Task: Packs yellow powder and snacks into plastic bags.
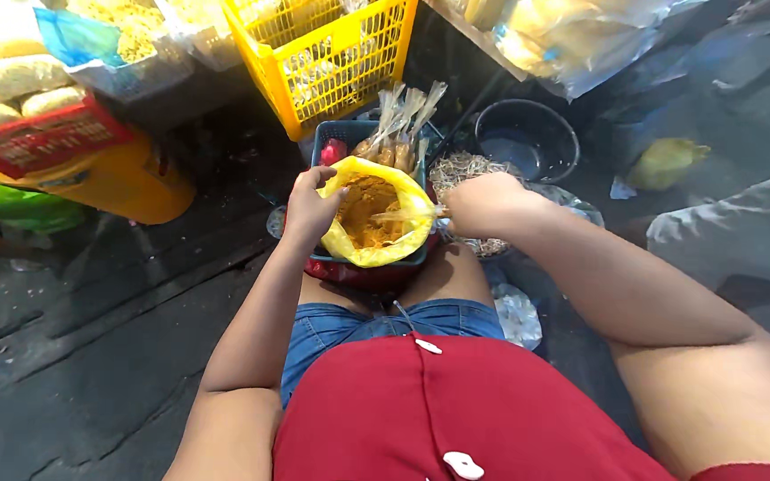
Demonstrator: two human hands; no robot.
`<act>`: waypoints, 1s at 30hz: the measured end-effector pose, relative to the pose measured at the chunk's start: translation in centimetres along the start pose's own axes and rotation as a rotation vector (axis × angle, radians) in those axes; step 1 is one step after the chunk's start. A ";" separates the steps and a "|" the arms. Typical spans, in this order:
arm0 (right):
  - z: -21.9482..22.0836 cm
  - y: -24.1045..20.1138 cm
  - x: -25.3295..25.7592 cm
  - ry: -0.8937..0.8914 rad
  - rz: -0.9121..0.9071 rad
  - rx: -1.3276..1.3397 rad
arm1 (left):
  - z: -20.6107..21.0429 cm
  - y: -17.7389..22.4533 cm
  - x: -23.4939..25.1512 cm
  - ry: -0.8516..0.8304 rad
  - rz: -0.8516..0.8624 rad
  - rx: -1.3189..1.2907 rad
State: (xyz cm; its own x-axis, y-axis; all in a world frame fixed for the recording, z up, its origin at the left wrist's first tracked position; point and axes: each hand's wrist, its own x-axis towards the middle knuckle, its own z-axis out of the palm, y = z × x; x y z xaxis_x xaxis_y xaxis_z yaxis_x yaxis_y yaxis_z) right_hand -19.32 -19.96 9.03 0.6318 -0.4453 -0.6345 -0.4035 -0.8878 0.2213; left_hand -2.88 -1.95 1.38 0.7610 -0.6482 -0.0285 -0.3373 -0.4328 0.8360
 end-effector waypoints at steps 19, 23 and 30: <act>5.6 3.7 1.7 0.080 -0.047 0.301 | 1.2 0.2 0.0 -0.076 -0.013 0.009; 8.6 5.3 3.0 0.126 -0.250 0.765 | 1.1 0.3 0.2 -0.040 0.023 -0.043; 12.5 0.5 4.6 0.278 -0.539 1.511 | -0.2 4.5 1.9 -0.341 0.359 -0.316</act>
State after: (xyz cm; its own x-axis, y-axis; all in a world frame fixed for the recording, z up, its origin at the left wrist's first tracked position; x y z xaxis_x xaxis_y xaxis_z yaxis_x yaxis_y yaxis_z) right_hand -24.87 -21.02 -3.03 0.9327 -0.2930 -0.2103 -0.2479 -0.0974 -0.9639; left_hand -2.85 -5.00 5.24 0.3902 -0.9075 0.1559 -0.3195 0.0254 0.9473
